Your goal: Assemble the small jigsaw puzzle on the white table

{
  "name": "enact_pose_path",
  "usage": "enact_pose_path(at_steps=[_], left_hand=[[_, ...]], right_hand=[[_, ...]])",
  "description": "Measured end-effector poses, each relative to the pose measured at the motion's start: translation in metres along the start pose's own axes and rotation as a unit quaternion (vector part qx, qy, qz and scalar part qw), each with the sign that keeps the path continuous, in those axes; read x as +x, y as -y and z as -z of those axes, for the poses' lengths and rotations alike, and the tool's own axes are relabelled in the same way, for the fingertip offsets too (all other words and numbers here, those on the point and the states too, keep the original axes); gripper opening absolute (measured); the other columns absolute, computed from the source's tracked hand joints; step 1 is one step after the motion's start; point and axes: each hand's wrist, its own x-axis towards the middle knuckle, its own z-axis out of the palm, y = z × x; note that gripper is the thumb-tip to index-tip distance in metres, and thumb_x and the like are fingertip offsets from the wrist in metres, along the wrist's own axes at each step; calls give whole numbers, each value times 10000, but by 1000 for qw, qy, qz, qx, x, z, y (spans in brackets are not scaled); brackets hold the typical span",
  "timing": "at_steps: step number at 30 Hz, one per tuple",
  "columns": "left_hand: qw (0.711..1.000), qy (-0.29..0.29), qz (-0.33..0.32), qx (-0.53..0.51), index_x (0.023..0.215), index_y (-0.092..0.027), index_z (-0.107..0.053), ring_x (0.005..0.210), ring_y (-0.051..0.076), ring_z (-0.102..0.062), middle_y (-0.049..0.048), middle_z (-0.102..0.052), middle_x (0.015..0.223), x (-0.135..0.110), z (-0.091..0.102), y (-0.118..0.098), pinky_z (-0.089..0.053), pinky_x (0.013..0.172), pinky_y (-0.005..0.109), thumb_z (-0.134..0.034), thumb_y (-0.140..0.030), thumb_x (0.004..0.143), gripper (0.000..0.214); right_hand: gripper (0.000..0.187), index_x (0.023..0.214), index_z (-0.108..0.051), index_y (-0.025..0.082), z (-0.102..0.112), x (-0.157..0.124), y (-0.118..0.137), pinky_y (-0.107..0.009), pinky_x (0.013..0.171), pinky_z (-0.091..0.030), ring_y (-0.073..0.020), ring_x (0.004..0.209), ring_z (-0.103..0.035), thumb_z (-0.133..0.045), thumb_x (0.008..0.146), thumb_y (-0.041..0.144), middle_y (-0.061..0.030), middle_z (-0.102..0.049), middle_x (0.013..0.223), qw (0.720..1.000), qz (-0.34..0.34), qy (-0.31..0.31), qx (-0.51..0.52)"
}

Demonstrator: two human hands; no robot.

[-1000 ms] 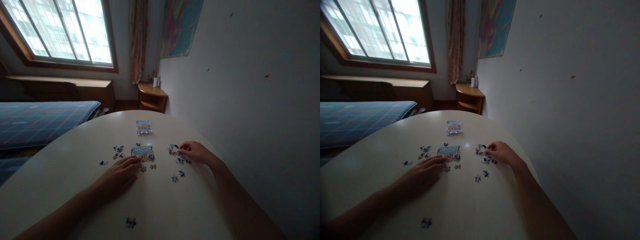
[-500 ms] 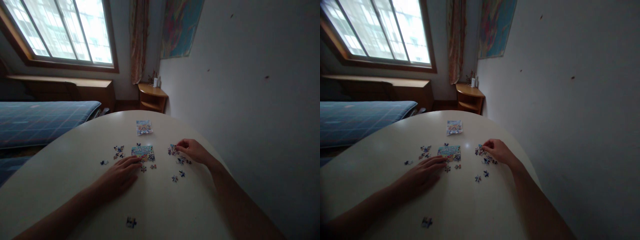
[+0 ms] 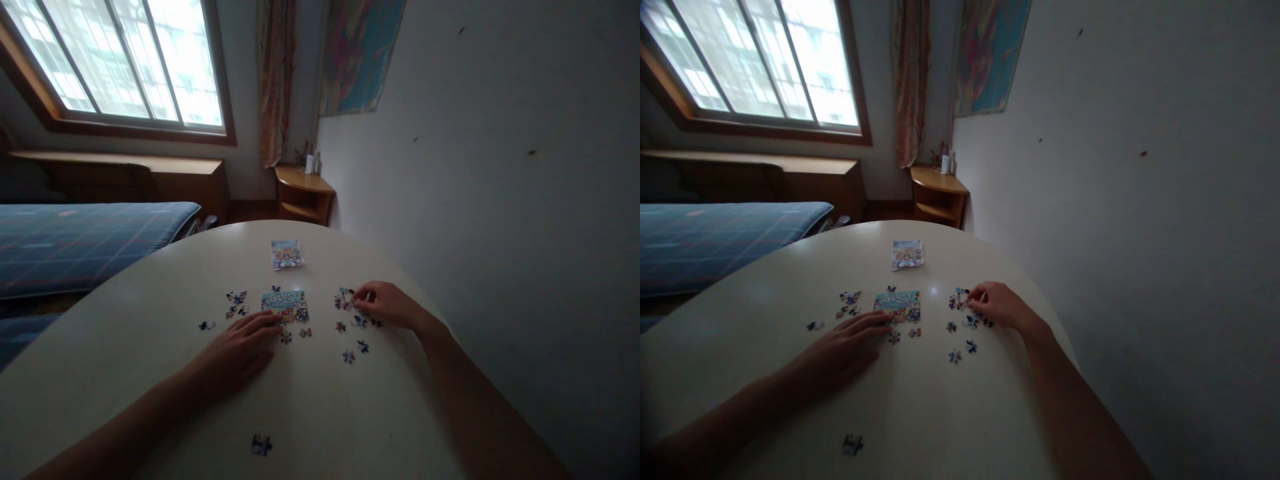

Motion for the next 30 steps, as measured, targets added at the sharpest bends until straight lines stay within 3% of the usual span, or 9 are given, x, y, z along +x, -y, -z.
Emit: enact_pose_path(at_steps=[14, 30], left_hand=[[1000, -1, 4, 9, 1329, -256, -523, 1366, 246, -435, 44, -504, 1472, -2, -2, 2, -413, 1120, 474, -498, -220, 942, 390], [1000, -11, 6, -5, 1335, -272, -533, 1367, 241, -437, 39, -512, 1465, -2, -3, 3, -418, 1119, 479, -507, -240, 946, 391]], right_hand=[[242, 944, -711, 151, -5, 0, 1, -260, 647, -423, -162, 726, -602, -664, 788, 330, -72, -684, 847, 1000, -26, 17, -2], [109, 822, -666, 173, -4, -1, 4, -253, 629, -421, -157, 701, -601, -656, 734, 236, -46, -684, 789, 1000, -7, 16, 13]])
